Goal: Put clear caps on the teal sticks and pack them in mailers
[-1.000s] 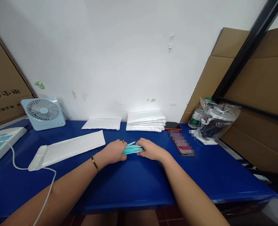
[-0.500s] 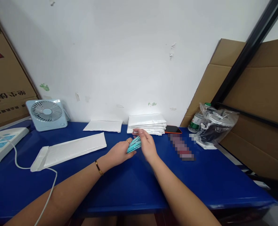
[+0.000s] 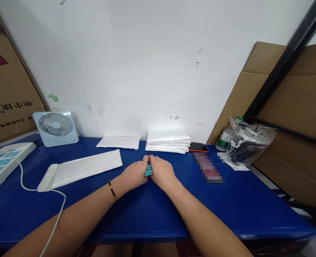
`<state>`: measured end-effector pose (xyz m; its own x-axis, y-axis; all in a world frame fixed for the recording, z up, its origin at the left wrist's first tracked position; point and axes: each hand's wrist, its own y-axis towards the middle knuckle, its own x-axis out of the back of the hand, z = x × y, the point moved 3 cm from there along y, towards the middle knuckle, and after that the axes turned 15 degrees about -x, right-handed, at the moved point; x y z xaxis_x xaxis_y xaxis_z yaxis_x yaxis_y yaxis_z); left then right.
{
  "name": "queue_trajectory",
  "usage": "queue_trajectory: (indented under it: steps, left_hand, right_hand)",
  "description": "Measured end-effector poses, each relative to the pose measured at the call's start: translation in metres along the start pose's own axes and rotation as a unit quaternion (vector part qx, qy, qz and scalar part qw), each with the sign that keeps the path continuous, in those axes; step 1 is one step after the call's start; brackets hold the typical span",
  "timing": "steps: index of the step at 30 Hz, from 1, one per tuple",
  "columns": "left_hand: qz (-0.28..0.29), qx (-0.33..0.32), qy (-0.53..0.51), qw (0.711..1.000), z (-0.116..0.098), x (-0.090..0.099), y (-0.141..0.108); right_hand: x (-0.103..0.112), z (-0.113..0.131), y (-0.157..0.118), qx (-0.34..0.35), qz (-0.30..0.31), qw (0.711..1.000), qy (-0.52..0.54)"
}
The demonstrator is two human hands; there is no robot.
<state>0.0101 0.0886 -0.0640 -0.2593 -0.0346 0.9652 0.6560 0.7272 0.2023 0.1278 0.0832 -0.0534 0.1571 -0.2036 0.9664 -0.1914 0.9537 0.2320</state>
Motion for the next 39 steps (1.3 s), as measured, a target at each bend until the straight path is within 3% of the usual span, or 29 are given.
queue_trajectory:
  steps: [7, 10, 13, 16, 19, 21, 24, 25, 27, 32, 36, 38, 39]
  left_hand:
    - [0.055, 0.036, 0.071, 0.995, 0.021, 0.018, -0.008]
    - [0.053, 0.053, 0.089, 0.993, 0.024, 0.019, -0.008]
    - [0.03, 0.044, 0.092, 0.994, 0.016, 0.013, -0.005]
    - [0.0, 0.042, 0.059, 0.997, 0.011, 0.012, -0.004]
    - [-0.071, 0.041, -0.074, 0.994, 0.013, 0.026, -0.008]
    - [-0.17, 0.01, -0.243, 0.955, 0.013, 0.042, -0.009]
    - [-0.334, 0.0, -0.485, 0.808, 0.005, 0.063, -0.004]
    - [-0.369, 0.014, -0.536, 0.759, 0.0, 0.065, 0.0]
    - [-0.368, 0.028, -0.596, 0.713, -0.015, 0.062, 0.012]
    - [-0.317, 0.051, -0.602, 0.731, -0.042, 0.041, 0.034]
    - [-0.311, 0.076, -0.627, 0.71, -0.042, 0.031, 0.031]
    - [-0.312, 0.07, -0.604, 0.73, -0.037, 0.031, 0.025]
    - [-0.307, 0.064, -0.578, 0.754, -0.033, 0.032, 0.021]
  right_hand:
    - [0.0, -0.02, 0.007, -0.044, 0.019, 0.997, -0.06]
    - [0.005, -0.02, 0.005, -0.034, -0.021, 0.995, -0.086]
    - [0.008, -0.006, 0.001, 0.009, -0.079, 0.991, -0.109]
    - [0.0, 0.002, -0.001, 0.006, -0.045, 0.995, -0.092]
    - [-0.006, -0.002, 0.001, -0.046, -0.019, 0.998, -0.032]
    - [-0.007, -0.005, 0.004, -0.072, -0.027, 0.995, 0.067]
    - [-0.008, -0.004, 0.008, -0.085, -0.035, 0.957, 0.277]
    - [-0.009, -0.002, 0.008, -0.085, -0.034, 0.937, 0.337]
    - [-0.015, 0.002, 0.008, -0.085, -0.02, 0.9, 0.426]
    - [-0.033, 0.004, 0.005, -0.088, 0.044, 0.852, 0.514]
    - [-0.041, 0.002, 0.005, -0.07, 0.09, 0.836, 0.537]
    - [-0.041, 0.003, 0.004, -0.057, 0.099, 0.833, 0.541]
    - [-0.04, 0.003, 0.004, -0.055, 0.099, 0.834, 0.54]
